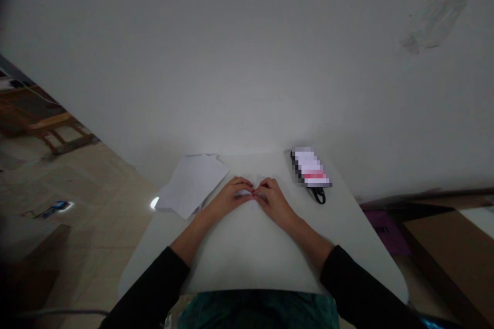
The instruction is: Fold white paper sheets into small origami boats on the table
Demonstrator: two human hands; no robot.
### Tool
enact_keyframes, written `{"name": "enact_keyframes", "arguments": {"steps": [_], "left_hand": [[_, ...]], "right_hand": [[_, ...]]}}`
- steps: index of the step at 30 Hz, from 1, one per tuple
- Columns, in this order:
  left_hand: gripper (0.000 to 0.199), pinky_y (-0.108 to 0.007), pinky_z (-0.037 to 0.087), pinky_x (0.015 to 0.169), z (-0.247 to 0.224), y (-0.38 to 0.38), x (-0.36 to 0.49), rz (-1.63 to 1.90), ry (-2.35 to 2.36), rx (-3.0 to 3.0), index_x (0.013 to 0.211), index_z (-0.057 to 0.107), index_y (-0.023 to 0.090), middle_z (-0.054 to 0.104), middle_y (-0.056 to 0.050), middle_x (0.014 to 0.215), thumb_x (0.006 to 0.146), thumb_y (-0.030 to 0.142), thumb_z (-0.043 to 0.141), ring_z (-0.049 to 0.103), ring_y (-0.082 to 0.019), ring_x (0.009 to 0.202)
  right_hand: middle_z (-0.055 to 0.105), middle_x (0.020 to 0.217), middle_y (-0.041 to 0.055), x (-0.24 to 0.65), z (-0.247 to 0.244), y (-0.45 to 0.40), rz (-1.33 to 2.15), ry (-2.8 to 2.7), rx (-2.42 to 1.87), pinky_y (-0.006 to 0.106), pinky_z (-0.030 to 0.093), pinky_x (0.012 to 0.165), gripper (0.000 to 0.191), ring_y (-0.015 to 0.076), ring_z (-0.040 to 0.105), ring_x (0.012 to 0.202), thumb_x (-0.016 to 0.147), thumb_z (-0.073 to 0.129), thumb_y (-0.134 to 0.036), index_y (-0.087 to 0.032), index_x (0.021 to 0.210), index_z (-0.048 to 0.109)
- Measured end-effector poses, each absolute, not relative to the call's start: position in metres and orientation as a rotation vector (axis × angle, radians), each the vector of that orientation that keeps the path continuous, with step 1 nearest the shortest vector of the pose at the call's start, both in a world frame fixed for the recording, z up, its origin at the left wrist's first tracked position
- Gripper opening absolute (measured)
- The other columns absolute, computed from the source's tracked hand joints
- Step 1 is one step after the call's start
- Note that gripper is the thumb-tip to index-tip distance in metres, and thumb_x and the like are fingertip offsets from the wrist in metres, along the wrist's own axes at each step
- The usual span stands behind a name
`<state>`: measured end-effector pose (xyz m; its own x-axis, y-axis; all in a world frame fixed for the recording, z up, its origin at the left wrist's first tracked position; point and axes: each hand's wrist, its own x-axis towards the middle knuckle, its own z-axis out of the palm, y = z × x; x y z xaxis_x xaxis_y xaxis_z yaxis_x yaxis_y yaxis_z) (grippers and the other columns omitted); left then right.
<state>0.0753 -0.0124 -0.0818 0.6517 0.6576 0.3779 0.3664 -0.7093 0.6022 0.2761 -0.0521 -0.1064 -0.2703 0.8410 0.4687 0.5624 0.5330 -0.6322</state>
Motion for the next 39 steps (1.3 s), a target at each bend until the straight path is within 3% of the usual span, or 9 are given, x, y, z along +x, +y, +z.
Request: {"name": "enact_keyframes", "arguments": {"steps": [6,10,15,23,26,30,39], "left_hand": [[0.013,-0.034,0.047,0.094,-0.078,0.004,0.066,0.735,0.851,2.385,0.094,0.074,0.020,0.068,-0.007,0.106,0.088,0.027,0.063,0.062,-0.018,0.100],[0.010,-0.038,0.043,0.101,-0.074,0.012,0.064,0.637,0.879,2.456,0.093,0.073,0.022,0.066,-0.006,0.122,0.085,0.026,0.069,0.060,-0.020,0.112],[0.009,-0.042,0.039,0.102,-0.072,0.006,0.062,0.567,1.013,2.519,0.090,0.074,0.024,0.064,-0.004,0.127,0.085,0.030,0.069,0.057,-0.023,0.117],[0.018,-0.041,0.033,0.102,-0.063,-0.005,0.060,0.572,1.040,2.576,0.104,0.070,0.029,0.063,-0.001,0.126,0.085,0.030,0.069,0.053,-0.021,0.119],[0.038,-0.040,0.034,0.102,-0.059,-0.008,0.062,0.582,1.049,2.585,0.122,0.060,0.030,0.061,-0.002,0.128,0.085,0.028,0.068,0.052,-0.021,0.120],[0.067,-0.039,0.037,0.098,-0.054,-0.013,0.064,0.573,1.118,2.545,0.144,0.035,0.030,0.061,-0.005,0.125,0.086,0.025,0.067,0.054,-0.022,0.116],[0.054,-0.038,0.040,0.101,-0.059,-0.016,0.064,0.536,1.087,2.603,0.139,0.043,0.024,0.058,-0.008,0.130,0.089,0.025,0.062,0.053,-0.023,0.118]], "right_hand": [[0.057,0.126,0.0109,0.271,-0.102,-0.038,0.352,-1.960,-1.543,0.048,0.039,0.095,0.056,0.0313,0.047,0.117,0.074,0.077,-0.031,-0.023,0.126,0.058],[0.054,0.128,0.0106,0.269,-0.096,-0.027,0.409,-1.930,-1.742,0.046,0.038,0.091,0.072,0.0332,0.046,0.116,0.064,0.083,-0.040,-0.024,0.129,0.057],[0.054,0.124,0.0094,0.273,-0.095,-0.026,0.395,-1.957,-1.746,0.042,0.037,0.086,0.066,0.0317,0.046,0.113,0.063,0.082,-0.046,-0.029,0.123,0.063],[0.057,0.118,0.0086,0.275,-0.096,-0.031,0.371,-1.914,-1.662,0.043,0.035,0.086,0.056,0.0321,0.047,0.110,0.065,0.081,-0.044,-0.031,0.117,0.065],[0.059,0.118,0.0072,0.274,-0.095,-0.033,0.372,-1.911,-1.628,0.042,0.034,0.086,0.054,0.0323,0.046,0.111,0.066,0.080,-0.044,-0.031,0.115,0.065],[0.061,0.121,0.0051,0.272,-0.093,-0.036,0.365,-1.896,-1.638,0.043,0.033,0.085,0.047,0.0341,0.043,0.116,0.067,0.080,-0.042,-0.031,0.109,0.064],[0.066,0.114,0.0031,0.270,-0.082,-0.044,0.266,-1.985,-1.581,0.041,0.030,0.083,0.033,0.0305,0.046,0.110,0.071,0.079,-0.040,-0.026,0.098,0.064]]}}
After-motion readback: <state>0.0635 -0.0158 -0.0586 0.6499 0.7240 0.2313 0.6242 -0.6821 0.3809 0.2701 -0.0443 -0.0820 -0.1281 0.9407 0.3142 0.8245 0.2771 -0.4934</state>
